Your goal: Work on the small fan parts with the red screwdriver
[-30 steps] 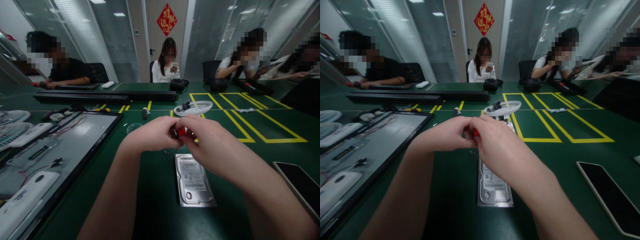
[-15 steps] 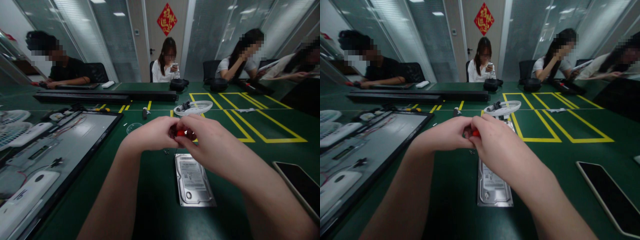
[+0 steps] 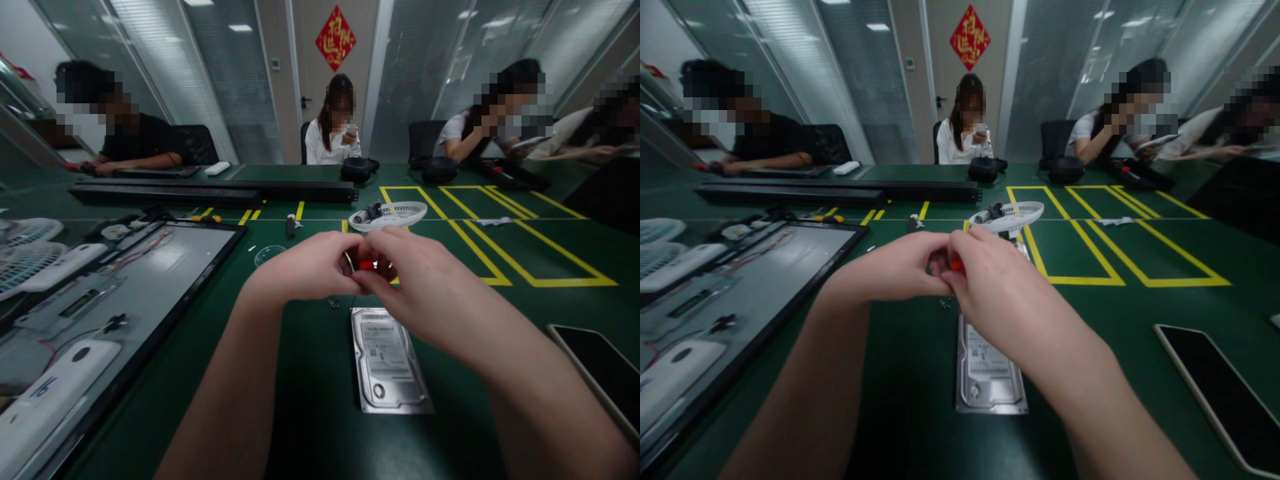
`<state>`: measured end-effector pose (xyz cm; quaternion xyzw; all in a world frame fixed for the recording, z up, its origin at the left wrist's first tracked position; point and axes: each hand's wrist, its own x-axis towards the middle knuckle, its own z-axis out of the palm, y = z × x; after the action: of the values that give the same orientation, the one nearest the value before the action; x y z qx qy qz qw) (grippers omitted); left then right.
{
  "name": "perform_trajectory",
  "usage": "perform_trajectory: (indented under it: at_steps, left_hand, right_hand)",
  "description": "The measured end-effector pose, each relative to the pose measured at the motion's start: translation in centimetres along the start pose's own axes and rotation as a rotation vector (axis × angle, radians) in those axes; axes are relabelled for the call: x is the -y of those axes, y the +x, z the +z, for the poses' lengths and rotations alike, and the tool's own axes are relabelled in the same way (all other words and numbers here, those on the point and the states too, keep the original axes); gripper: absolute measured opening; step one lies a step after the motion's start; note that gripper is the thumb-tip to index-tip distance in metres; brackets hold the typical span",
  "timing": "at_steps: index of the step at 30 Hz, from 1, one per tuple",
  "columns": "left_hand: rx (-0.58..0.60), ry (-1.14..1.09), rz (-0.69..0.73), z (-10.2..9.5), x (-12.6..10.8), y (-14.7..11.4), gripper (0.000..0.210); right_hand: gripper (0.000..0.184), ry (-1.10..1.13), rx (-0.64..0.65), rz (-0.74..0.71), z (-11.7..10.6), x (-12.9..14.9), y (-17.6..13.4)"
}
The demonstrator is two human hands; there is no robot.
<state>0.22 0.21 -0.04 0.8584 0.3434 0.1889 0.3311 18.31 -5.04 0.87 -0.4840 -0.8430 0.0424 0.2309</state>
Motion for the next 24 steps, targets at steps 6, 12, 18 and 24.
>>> perform_trajectory:
  at_steps: [6,12,18,24]
  left_hand:
    - [0.022,0.034,0.022,0.06,-0.03,0.02,0.021]
    - [0.022,-0.012,0.018,0.12,0.03,0.11,0.024]
    - [0.031,0.017,-0.007,0.02,-0.05,0.03,0.024]
    - [0.010,-0.009,-0.015,0.12,0.31,0.10,0.033]
  right_hand:
    - [0.015,0.037,0.027,-0.033,-0.13,0.16,-0.05]
    - [0.004,-0.007,0.014,0.009,-0.06,0.18,0.07]
    - [0.017,0.030,0.016,-0.036,-0.03,-0.01,-0.04]
    - [0.004,0.001,0.011,0.001,-0.09,0.12,-0.03]
